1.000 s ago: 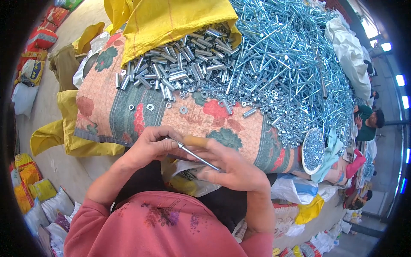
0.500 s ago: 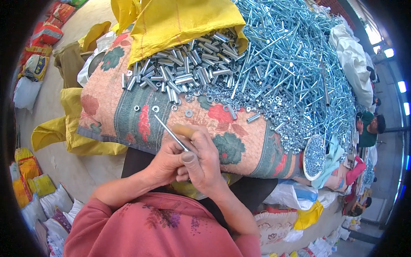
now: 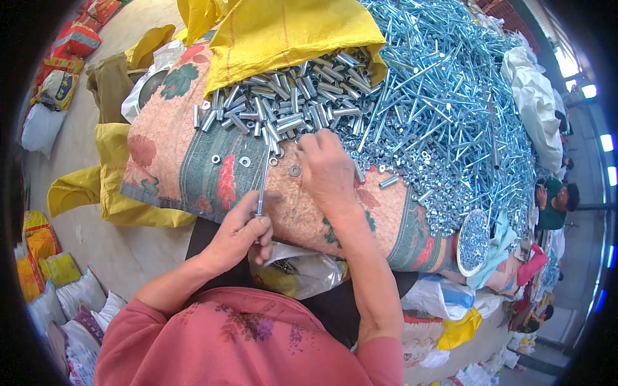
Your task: The person assembles hardware components by sliding washers, nuts, and metal sleeves onto bolts by hand.
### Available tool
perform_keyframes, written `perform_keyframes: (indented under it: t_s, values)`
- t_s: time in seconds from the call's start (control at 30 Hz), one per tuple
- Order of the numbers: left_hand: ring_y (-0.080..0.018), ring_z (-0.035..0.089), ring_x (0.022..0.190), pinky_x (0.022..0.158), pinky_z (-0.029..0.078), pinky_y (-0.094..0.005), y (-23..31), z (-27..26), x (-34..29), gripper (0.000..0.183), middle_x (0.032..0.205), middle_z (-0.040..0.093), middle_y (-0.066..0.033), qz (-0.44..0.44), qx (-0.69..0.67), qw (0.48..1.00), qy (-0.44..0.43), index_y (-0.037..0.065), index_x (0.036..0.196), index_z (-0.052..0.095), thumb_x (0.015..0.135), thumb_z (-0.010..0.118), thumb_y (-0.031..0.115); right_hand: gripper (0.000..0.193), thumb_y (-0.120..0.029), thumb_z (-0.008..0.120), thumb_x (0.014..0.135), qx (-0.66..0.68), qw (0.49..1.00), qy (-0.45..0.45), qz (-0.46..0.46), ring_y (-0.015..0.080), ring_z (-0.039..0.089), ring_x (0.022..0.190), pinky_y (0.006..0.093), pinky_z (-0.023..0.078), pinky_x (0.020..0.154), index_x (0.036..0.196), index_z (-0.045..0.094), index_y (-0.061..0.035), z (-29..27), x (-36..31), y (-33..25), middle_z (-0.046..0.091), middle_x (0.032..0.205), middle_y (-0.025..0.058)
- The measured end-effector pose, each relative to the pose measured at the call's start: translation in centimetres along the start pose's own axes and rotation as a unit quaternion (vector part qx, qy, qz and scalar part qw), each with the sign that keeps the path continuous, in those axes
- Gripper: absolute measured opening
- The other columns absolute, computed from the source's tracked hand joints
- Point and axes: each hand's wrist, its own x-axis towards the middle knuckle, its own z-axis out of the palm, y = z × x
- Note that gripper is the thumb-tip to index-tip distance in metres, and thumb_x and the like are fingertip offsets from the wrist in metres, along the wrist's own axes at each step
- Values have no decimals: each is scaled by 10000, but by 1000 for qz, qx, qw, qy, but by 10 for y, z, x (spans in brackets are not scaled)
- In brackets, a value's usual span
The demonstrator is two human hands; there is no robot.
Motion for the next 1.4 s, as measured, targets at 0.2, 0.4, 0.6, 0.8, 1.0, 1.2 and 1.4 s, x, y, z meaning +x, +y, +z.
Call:
perform_keyframes:
  t_s: [0.2, 0.4, 0.6, 0.8, 1.0, 1.2, 1.4]
  values:
    - [-45, 349, 486, 434, 284, -187, -4, -10, -1, 345, 632, 403, 14, 54, 49, 996, 47, 70, 1248, 411, 908, 430, 130, 119, -61, 596, 765, 80, 993, -45, 69, 316, 547, 692, 392, 439, 606, 875, 558, -84, -15, -15, -7, 513, 771, 120]
    - [-27, 307, 496, 445, 237, -178, -7, -16, -1, 286, 618, 382, 44, 58, -26, 996, 64, 45, 1149, 516, 931, 452, 218, 171, -60, 595, 765, 42, 995, -52, 69, 316, 557, 720, 411, 436, 605, 931, 568, -89, -27, -14, -13, 511, 771, 118]
    - [-24, 314, 496, 439, 240, -179, -9, -11, 3, 303, 609, 383, 47, 97, 10, 993, 62, 25, 1078, 564, 932, 468, 272, 163, -80, 621, 756, -2, 995, -62, 72, 313, 541, 704, 394, 431, 611, 911, 575, -62, -10, -23, -27, 500, 799, 124]
    - [-28, 348, 517, 460, 287, -179, -9, -12, 1, 248, 630, 424, 41, 92, 31, 992, 75, 25, 1052, 587, 917, 497, 214, 137, -26, 601, 760, 115, 986, -64, 97, 246, 570, 674, 347, 469, 564, 885, 547, -32, -17, -25, -2, 549, 772, 110]
    - [-54, 474, 652, 575, 402, -206, -21, -9, 4, 182, 736, 526, 10, 148, 126, 977, 85, 8, 1029, 589, 880, 546, 104, 81, -43, 602, 829, 529, 794, -11, 300, 79, 565, 589, 227, 507, 539, 887, 569, 3, -42, -36, -15, 574, 709, 37]
    - [-79, 504, 665, 596, 424, -231, -21, -11, 7, 140, 731, 547, -21, 228, 267, 932, 88, -5, 977, 590, 855, 562, 58, 104, -28, 585, 833, 606, 740, -22, 290, 109, 590, 643, 278, 547, 583, 932, 577, 1, -43, -49, -10, 584, 793, 59]
    - [-80, 509, 629, 557, 416, -232, -9, -17, 8, 134, 690, 544, -10, 133, 169, 977, -9, -2, 944, 592, 854, 577, 96, 124, -6, 558, 840, 772, 552, -46, 312, 135, 603, 659, 326, 568, 594, 963, 546, 3, -49, -60, -13, 577, 808, 65]
